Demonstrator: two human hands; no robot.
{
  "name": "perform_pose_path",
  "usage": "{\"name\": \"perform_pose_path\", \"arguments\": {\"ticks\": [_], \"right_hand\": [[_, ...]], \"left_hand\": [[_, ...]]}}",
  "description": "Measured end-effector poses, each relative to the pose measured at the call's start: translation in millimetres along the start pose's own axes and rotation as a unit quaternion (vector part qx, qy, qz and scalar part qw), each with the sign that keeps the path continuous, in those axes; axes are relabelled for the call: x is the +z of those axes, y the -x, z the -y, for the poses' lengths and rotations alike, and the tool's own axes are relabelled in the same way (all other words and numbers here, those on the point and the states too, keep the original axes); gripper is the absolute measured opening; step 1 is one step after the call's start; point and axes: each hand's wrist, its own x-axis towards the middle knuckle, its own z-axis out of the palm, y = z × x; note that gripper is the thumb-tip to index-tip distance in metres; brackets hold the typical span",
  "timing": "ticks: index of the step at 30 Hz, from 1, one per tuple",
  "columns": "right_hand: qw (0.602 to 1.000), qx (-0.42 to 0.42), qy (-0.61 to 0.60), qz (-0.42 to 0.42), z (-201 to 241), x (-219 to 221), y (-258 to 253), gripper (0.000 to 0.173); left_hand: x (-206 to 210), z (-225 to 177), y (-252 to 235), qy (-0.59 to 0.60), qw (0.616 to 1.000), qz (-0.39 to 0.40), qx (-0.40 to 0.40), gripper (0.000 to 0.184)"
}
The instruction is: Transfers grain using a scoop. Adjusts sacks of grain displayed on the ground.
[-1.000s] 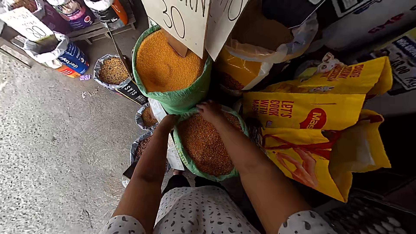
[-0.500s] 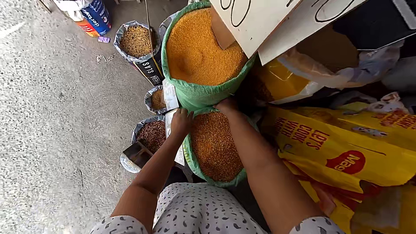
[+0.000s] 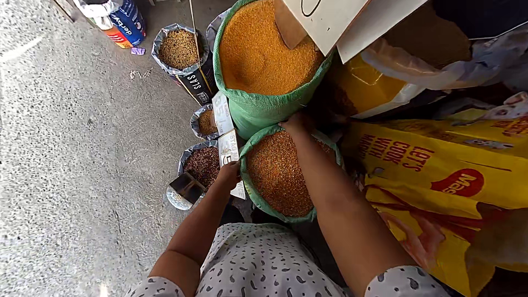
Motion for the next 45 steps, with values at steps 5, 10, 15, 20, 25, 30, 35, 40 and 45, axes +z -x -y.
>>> {"name": "perform_pose_path", "arguments": {"ticks": [5, 10, 15, 20, 25, 30, 35, 40, 45], "right_hand": [[0.961, -0.27, -0.026, -0.048, -1, 19, 56, 0.03], [0.87, -0.474, 0.075, 0.116, 20, 60, 67, 0.019], [0.872, -0.434, 0.16, 0.16, 45, 67, 59, 0.025], [0.876, -0.407, 0.204, 0.156, 65, 84, 48, 0.022], [0.913, -0.397, 0.092, 0.011, 51, 92, 67, 0.031], [0.915, -0.328, -0.236, -0.01, -18, 93, 160, 0.026], [0.787, 0.131, -0.551, 0.246, -115, 121, 268, 0.031], [0.579, 0.384, -0.713, 0.098, -144, 141, 279, 0.042], [0.515, 0.404, -0.756, 0.017, -142, 157, 262, 0.037]], "left_hand": [[2, 10, -3, 0.072, 0.997, 0.013, 0.007, 0.035], [2, 9, -4, 0.08, 0.997, 0.02, 0.001, 0.036], [4, 11, -4, 0.074, 0.997, 0.012, 0.015, 0.036], [8, 16, -16, -0.009, 0.998, -0.042, 0.041, 0.042], [0, 34, -18, -0.167, 0.978, -0.074, 0.102, 0.056], [-19, 40, 10, -0.182, 0.977, 0.002, 0.113, 0.054], [-28, 43, 27, -0.256, 0.963, 0.054, 0.062, 0.053], [-25, 35, 30, -0.259, 0.961, 0.095, 0.023, 0.04], [-22, 27, 28, -0.299, 0.947, 0.114, 0.006, 0.034]]}}
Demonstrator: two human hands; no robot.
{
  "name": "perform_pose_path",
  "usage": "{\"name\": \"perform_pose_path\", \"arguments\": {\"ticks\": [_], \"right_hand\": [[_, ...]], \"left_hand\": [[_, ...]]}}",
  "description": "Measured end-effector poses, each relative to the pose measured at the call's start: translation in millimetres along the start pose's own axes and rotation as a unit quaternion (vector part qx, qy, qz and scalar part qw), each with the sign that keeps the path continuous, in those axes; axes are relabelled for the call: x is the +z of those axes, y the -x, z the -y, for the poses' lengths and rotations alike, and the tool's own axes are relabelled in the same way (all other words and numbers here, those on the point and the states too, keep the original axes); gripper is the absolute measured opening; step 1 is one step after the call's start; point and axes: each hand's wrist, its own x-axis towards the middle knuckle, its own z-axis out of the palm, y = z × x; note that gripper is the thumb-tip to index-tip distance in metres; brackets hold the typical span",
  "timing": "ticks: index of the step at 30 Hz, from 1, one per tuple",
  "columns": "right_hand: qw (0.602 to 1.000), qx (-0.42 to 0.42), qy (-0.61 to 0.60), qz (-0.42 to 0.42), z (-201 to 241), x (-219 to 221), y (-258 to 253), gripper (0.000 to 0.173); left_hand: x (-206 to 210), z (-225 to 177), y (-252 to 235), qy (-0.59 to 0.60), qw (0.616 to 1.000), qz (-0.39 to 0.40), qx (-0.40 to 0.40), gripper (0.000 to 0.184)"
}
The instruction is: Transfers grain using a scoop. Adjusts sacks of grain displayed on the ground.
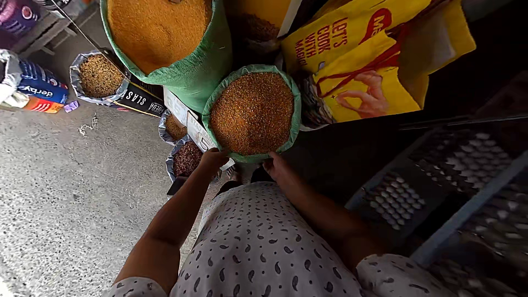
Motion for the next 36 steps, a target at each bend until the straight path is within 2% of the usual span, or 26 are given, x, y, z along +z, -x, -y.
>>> {"name": "perform_pose_path", "arguments": {"ticks": [5, 8, 14, 17, 19, 22, 23, 26, 28, 29, 31, 33, 35, 36], "right_hand": [[0.997, 0.02, -0.075, -0.007, -7, -12, -8, 0.036], [0.99, -0.002, -0.132, 0.054, -21, -31, -30, 0.022], [0.983, -0.04, -0.076, 0.164, -27, -54, -68, 0.028], [0.989, -0.075, -0.037, 0.12, -23, -44, -60, 0.03], [0.989, -0.14, 0.025, 0.037, -23, -32, -43, 0.034], [0.952, -0.249, 0.16, -0.08, -21, -23, -27, 0.069], [0.932, -0.271, 0.213, -0.109, -17, -23, -28, 0.072], [0.9, -0.294, 0.288, -0.14, 0, -26, -28, 0.052], [0.916, -0.288, 0.247, -0.134, 8, -30, -30, 0.034], [0.937, -0.27, 0.189, -0.115, 11, -32, -33, 0.029], [0.973, -0.222, 0.018, -0.063, 18, -36, -45, 0.026], [0.984, -0.142, -0.107, -0.023, 28, -37, -57, 0.03], [0.99, -0.085, -0.101, -0.051, 41, -35, -58, 0.03], [0.99, -0.09, -0.067, -0.089, 48, -29, -53, 0.03]], "left_hand": [[5, 0, 1, 0.007, 1.0, 0.011, 0.004, 0.031], [5, 3, 3, 0.011, 0.999, 0.041, 0.003, 0.034], [-2, 17, -6, 0.037, 0.997, 0.075, -0.001, 0.027], [-3, 20, -8, 0.051, 0.995, 0.083, 0.005, 0.025], [-5, 20, -10, 0.045, 0.995, 0.083, 0.013, 0.029], [-7, 24, -13, 0.037, 0.996, 0.076, 0.019, 0.03], [-6, 25, -14, 0.039, 0.997, 0.07, 0.017, 0.03], [0, 24, -15, 0.044, 0.998, 0.047, 0.013, 0.031], [3, 22, -12, 0.049, 0.998, 0.036, 0.012, 0.031], [4, 22, -11, 0.05, 0.998, 0.033, 0.011, 0.031], [6, 22, -8, 0.065, 0.998, 0.028, 0.006, 0.032], [9, 22, -6, 0.075, 0.997, 0.018, 0.003, 0.031], [9, 23, -7, 0.071, 0.997, 0.018, 0.005, 0.031], [9, 23, -8, 0.069, 0.997, 0.019, 0.007, 0.031]]}}
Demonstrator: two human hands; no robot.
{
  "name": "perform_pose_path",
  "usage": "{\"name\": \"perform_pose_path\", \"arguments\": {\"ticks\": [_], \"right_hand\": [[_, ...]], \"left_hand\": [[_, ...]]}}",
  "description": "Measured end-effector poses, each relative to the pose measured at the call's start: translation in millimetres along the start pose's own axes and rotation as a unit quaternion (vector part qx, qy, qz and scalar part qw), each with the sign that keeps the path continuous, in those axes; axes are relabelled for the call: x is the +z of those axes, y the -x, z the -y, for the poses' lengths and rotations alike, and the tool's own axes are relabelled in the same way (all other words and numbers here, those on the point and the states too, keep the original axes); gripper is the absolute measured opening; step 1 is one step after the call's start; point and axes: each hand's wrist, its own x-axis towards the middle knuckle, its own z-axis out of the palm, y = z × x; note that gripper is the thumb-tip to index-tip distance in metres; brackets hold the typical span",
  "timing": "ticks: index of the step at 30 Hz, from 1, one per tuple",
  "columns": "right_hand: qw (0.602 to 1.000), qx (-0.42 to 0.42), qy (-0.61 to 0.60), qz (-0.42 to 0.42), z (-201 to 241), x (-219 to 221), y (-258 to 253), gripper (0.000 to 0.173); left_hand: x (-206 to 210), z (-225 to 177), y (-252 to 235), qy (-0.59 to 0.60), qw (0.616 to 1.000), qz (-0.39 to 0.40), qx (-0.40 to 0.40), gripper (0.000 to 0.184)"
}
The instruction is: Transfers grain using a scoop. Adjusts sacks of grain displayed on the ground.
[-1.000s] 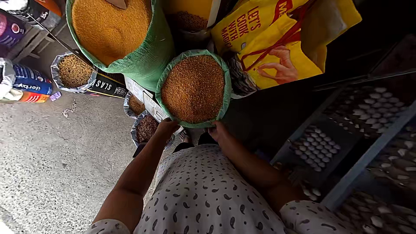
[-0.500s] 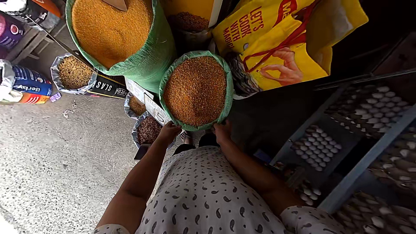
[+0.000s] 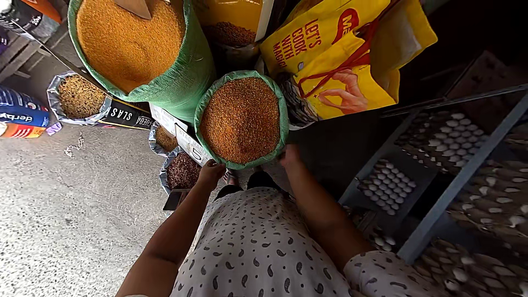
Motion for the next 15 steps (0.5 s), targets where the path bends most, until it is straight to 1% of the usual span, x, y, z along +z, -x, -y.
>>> {"name": "perform_pose_path", "arguments": {"ticks": [2, 3, 4, 5, 6, 7, 8, 9, 10, 13, 14, 15], "right_hand": [[0.991, -0.081, 0.093, -0.042, 16, 16, 10, 0.033], [0.979, -0.136, 0.144, -0.047, 22, 23, 8, 0.037], [0.96, -0.188, 0.205, -0.045, 30, 28, 2, 0.044], [0.93, -0.237, 0.279, -0.04, 36, 32, -2, 0.051], [0.893, -0.277, 0.352, -0.043, 40, 35, -5, 0.055], [0.863, -0.299, 0.403, -0.05, 42, 38, -7, 0.052], [0.848, -0.308, 0.427, -0.055, 43, 40, -10, 0.048], [0.847, -0.31, 0.427, -0.059, 45, 41, -14, 0.046], [0.861, -0.301, 0.405, -0.057, 47, 40, -20, 0.047], [0.937, -0.248, 0.244, -0.02, 50, 42, -40, 0.053], [0.95, -0.23, 0.21, -0.02, 50, 43, -43, 0.053], [0.953, -0.22, 0.207, -0.026, 51, 44, -44, 0.052]], "left_hand": [[1, -2, 0, -0.005, 1.0, -0.001, 0.004, 0.03], [1, -3, 1, -0.007, 1.0, -0.003, 0.003, 0.03], [2, -4, 1, -0.009, 1.0, -0.005, 0.001, 0.031], [2, -4, 1, -0.011, 1.0, -0.005, 0.0, 0.03], [1, -4, 1, -0.013, 1.0, -0.005, -0.001, 0.031], [0, -4, 0, -0.016, 1.0, -0.004, 0.0, 0.031], [0, -5, 0, -0.02, 1.0, -0.002, 0.002, 0.031], [0, -7, 1, -0.026, 1.0, 0.002, 0.003, 0.031], [0, -9, 2, -0.03, 1.0, 0.002, 0.004, 0.031], [3, -12, 6, -0.037, 0.999, -0.015, 0.006, 0.033], [4, -10, 7, -0.037, 0.999, -0.024, 0.007, 0.034], [6, -9, 9, -0.038, 0.999, -0.034, 0.012, 0.036]]}}
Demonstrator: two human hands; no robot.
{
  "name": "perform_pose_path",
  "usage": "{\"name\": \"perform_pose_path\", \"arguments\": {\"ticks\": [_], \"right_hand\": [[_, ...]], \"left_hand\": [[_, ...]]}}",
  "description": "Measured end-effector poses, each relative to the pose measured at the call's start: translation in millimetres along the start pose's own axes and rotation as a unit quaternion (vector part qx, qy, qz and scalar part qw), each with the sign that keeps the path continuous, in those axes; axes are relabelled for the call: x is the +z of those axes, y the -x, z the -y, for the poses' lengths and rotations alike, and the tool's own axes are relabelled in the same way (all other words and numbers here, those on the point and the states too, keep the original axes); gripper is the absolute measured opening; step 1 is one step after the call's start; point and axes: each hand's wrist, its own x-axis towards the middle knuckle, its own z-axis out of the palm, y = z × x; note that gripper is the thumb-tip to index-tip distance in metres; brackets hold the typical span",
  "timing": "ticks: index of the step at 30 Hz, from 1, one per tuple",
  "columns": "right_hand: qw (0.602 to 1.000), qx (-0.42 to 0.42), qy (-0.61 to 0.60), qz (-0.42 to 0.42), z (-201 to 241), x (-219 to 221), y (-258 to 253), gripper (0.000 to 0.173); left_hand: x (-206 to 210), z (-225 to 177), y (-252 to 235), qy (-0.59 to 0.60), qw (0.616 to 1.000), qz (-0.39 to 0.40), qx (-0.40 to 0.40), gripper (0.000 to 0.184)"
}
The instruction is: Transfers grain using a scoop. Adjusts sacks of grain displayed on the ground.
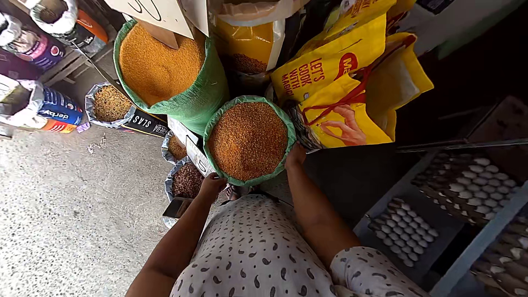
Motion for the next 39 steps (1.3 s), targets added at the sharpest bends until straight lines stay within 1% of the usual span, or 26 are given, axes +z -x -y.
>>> {"name": "perform_pose_path", "arguments": {"ticks": [1, 2, 4, 6, 8, 9, 11, 12, 14, 15, 16, 17, 18, 19, 20, 21, 22, 23, 24, 26, 28, 30, 33, 35, 37, 39], "right_hand": [[0.999, -0.003, 0.032, -0.007, 3, 0, 2, 0.051], [0.995, -0.024, 0.097, -0.011, 7, -2, 6, 0.048], [0.973, -0.129, 0.186, -0.038, 13, -8, 20, 0.039], [0.944, -0.271, 0.182, -0.047, 26, -11, 40, 0.04], [0.899, -0.418, 0.126, -0.02, 62, 0, 58, 0.042], [0.873, -0.478, 0.094, 0.015, 89, 10, 68, 0.043], [0.804, -0.585, 0.029, 0.099, 153, 38, 86, 0.036], [0.751, -0.647, 0.004, 0.13, 188, 54, 95, 0.031], [0.612, -0.775, -0.056, 0.148, 262, 87, 119, 0.024], [0.559, -0.815, -0.07, 0.137, 299, 101, 136, 0.024], [0.535, -0.834, -0.061, 0.126, 333, 110, 154, 0.028], [0.542, -0.831, -0.028, 0.121, 363, 116, 173, 0.037], [0.579, -0.805, 0.025, 0.128, 388, 120, 192, 0.051], [0.63, -0.758, 0.084, 0.144, 409, 123, 206, 0.065], [0.679, -0.703, 0.132, 0.163, 425, 128, 216, 0.071], [0.714, -0.655, 0.17, 0.179, 436, 132, 223, 0.068], [0.728, -0.626, 0.197, 0.197, 441, 136, 225, 0.056], [0.727, -0.619, 0.212, 0.21, 442, 138, 225, 0.047], [0.717, -0.627, 0.219, 0.211, 441, 137, 227, 0.041], [0.696, -0.657, 0.206, 0.205, 436, 122, 234, 0.037], [0.675, -0.689, 0.173, 0.199, 434, 91, 244, 0.037], [0.653, -0.72, 0.139, 0.191, 428, 48, 249, 0.037], [0.621, -0.76, 0.088, 0.17, 407, -26, 242, 0.038], [0.604, -0.782, 0.052, 0.145, 387, -74, 228, 0.037], [0.597, -0.793, 0.025, 0.121, 364, -121, 210, 0.035], [0.606, -0.789, 0.012, 0.101, 343, -163, 188, 0.033]], "left_hand": [[1, 1, 2, -0.008, 1.0, -0.011, 0.006, 0.038], [2, 1, 5, -0.022, 0.999, -0.024, 0.013, 0.043], [3, -1, 10, -0.056, 0.996, -0.056, 0.028, 0.057], [2, -5, 18, -0.084, 0.991, -0.089, 0.05, 0.068], [1, -10, 27, -0.107, 0.984, -0.117, 0.081, 0.068], [0, -11, 31, -0.128, 0.978, -0.131, 0.095, 0.066], [-3, -11, 41, -0.184, 0.966, -0.143, 0.114, 0.059], [-6, -10, 44, -0.209, 0.961, -0.141, 0.118, 0.056], [-11, -1, 49, -0.25, 0.952, -0.129, 0.119, 0.052], [-14, 6, 53, -0.264, 0.949, -0.127, 0.119, 0.051], [-15, 14, 58, -0.276, 0.946, -0.127, 0.114, 0.05], [-16, 22, 65, -0.288, 0.943, -0.128, 0.107, 0.049], [-17, 31, 73, -0.298, 0.941, -0.129, 0.1, 0.048], [-19, 43, 80, -0.3, 0.94, -0.13, 0.095, 0.048], [-21, 57, 84, -0.293, 0.942, -0.133, 0.095, 0.048], [-24, 74, 86, -0.279, 0.946, -0.133, 0.093, 0.047], [-28, 89, 89, -0.261, 0.953, -0.127, 0.081, 0.046], [-32, 105, 92, -0.239, 0.961, -0.121, 0.067, 0.045], [-37, 123, 94, -0.214, 0.969, -0.113, 0.049, 0.044], [-47, 162, 94, -0.147, 0.982, -0.117, -0.001, 0.044], [-59, 200, 96, -0.091, 0.985, -0.142, -0.048, 0.045], [-71, 232, 101, -0.083, 0.98, -0.159, -0.082, 0.045], [-89, 270, 107, -0.143, 0.967, -0.166, -0.132, 0.045], [-101, 288, 105, -0.227, 0.95, -0.149, -0.152, 0.044], [-113, 293, 97, -0.339, 0.919, -0.118, -0.164, 0.046], [-123, 284, 84, -0.392, 0.898, -0.106, -0.168, 0.048]]}}
